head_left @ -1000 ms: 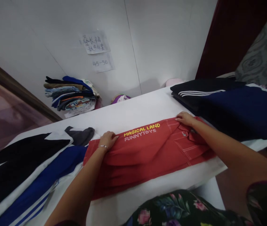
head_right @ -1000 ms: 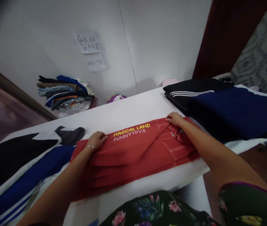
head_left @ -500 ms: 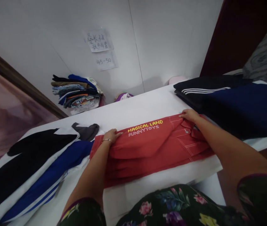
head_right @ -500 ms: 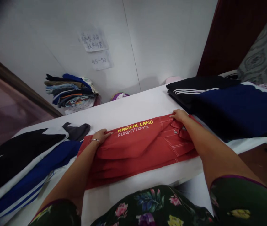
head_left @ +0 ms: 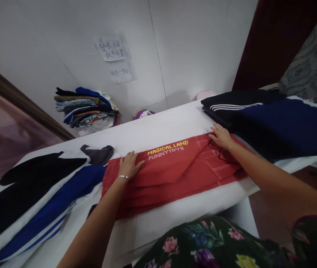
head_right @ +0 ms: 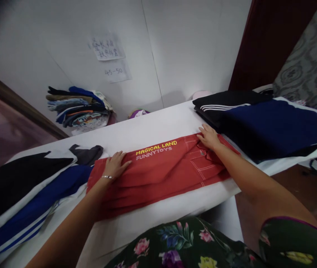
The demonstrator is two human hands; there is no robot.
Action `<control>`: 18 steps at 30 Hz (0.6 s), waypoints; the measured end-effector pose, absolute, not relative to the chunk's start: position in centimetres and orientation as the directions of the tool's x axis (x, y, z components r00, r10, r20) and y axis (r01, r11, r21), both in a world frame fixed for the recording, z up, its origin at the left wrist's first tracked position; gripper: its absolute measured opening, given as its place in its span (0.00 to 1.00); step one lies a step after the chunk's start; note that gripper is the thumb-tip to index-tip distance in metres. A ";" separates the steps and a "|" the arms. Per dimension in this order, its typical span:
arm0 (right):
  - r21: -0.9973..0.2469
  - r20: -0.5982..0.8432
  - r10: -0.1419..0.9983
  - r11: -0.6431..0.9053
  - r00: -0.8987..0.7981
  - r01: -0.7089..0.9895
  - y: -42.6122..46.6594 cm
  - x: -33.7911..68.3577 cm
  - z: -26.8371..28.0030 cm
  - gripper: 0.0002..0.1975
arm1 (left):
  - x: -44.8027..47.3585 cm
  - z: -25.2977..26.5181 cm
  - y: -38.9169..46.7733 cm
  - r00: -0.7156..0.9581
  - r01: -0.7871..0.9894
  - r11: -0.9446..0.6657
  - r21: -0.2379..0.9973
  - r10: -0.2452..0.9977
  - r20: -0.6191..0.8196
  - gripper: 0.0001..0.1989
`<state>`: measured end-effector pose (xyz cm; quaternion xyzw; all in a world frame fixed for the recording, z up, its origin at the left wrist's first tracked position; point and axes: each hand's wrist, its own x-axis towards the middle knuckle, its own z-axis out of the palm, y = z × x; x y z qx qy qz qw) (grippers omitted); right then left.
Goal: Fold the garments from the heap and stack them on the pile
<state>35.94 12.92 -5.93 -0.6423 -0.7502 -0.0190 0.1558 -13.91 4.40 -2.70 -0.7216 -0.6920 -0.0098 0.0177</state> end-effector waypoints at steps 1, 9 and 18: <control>-0.154 0.196 0.971 0.170 -0.139 0.973 12.6 36.0 -6.2 0.27 | -13.9 -3.0 4.0 0.028 0.999 -0.028 -0.019 1.000 -0.002 0.31; -0.140 -0.006 0.992 0.121 -0.123 0.983 12.3 36.7 -6.4 0.29 | -13.8 -3.7 4.0 -0.049 0.999 0.046 -0.023 0.986 -0.161 0.37; -0.261 0.096 0.951 0.309 -0.294 0.915 7.5 28.0 -4.5 0.35 | -13.8 -3.7 4.0 -0.037 0.999 0.032 -0.033 0.990 -0.139 0.36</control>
